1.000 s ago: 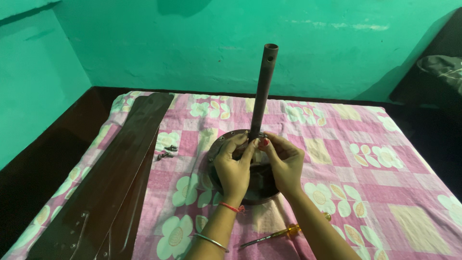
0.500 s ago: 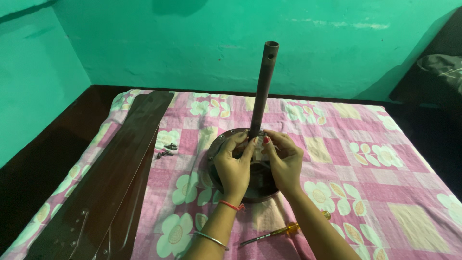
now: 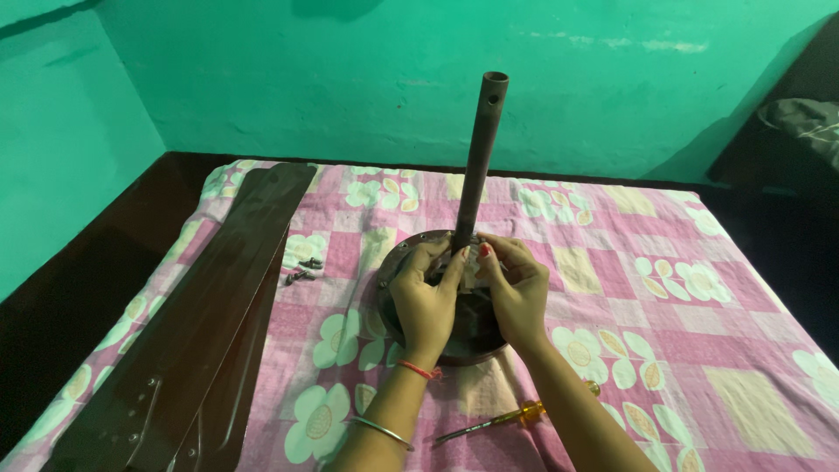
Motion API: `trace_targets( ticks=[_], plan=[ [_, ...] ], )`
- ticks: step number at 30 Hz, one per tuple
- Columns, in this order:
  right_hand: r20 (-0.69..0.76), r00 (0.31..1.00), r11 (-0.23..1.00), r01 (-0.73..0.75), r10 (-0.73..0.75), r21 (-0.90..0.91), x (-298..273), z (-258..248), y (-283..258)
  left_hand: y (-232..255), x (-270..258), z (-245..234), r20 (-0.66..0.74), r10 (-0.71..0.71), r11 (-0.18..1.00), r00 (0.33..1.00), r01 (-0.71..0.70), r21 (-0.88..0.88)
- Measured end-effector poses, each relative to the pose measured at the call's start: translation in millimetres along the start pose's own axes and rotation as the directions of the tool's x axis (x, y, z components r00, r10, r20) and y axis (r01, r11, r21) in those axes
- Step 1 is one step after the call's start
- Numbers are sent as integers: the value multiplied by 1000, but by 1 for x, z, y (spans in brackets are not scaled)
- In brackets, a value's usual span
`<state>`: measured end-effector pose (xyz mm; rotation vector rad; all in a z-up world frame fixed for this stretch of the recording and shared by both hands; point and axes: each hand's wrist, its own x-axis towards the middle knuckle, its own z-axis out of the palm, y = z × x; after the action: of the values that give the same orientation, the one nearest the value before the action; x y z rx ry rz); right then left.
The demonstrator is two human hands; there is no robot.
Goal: The person uses a screwdriver to tighten screws on a ceiling fan motor housing, then attaches a fan blade to the motor using screws and a screwdriver. The person secures the blade by tightening multiple screws.
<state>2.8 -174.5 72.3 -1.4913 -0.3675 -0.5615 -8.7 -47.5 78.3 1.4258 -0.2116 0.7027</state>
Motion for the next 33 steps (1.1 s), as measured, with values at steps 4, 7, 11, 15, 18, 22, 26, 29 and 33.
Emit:
trace_targets(
  ticks=[4, 7, 11, 15, 18, 22, 26, 29, 33],
  plan=[
    [34, 999, 999, 15, -16, 52, 1, -2, -1, -1, 8, -9, 86, 16, 1000, 996, -14, -18],
    [75, 997, 995, 1, -9, 99, 1, -3, -1, -2, 10, -12, 124, 37, 999, 992, -37, -1],
    [98, 995, 993, -31, 20, 115, 3, -10, -1, 1, 7, -7, 95, 14, 1000, 995, -11, -29],
    [124, 992, 989, -35, 17, 145, 9, -15, 3, 9, -1, -2, -11, 74, 989, 997, -71, 133],
    [161, 987, 981, -44, 13, 191, 13, -17, 4, 14, -7, 2, -80, 127, 970, 989, -106, 221],
    [138, 989, 987, -66, 45, 147, 12, -17, 1, 15, -9, 4, -99, 132, 972, 986, -109, 209],
    [149, 989, 993, -11, -6, 117, 8, -15, 3, 11, -8, 3, -109, 76, 987, 991, -59, 148],
    [114, 993, 994, -29, 17, 104, 8, -13, 6, 11, -7, 3, -97, 109, 985, 989, -94, 145],
    [103, 994, 995, -52, 43, 89, 9, -13, 8, 11, -7, 1, -82, 148, 980, 986, -135, 144]
  ],
)
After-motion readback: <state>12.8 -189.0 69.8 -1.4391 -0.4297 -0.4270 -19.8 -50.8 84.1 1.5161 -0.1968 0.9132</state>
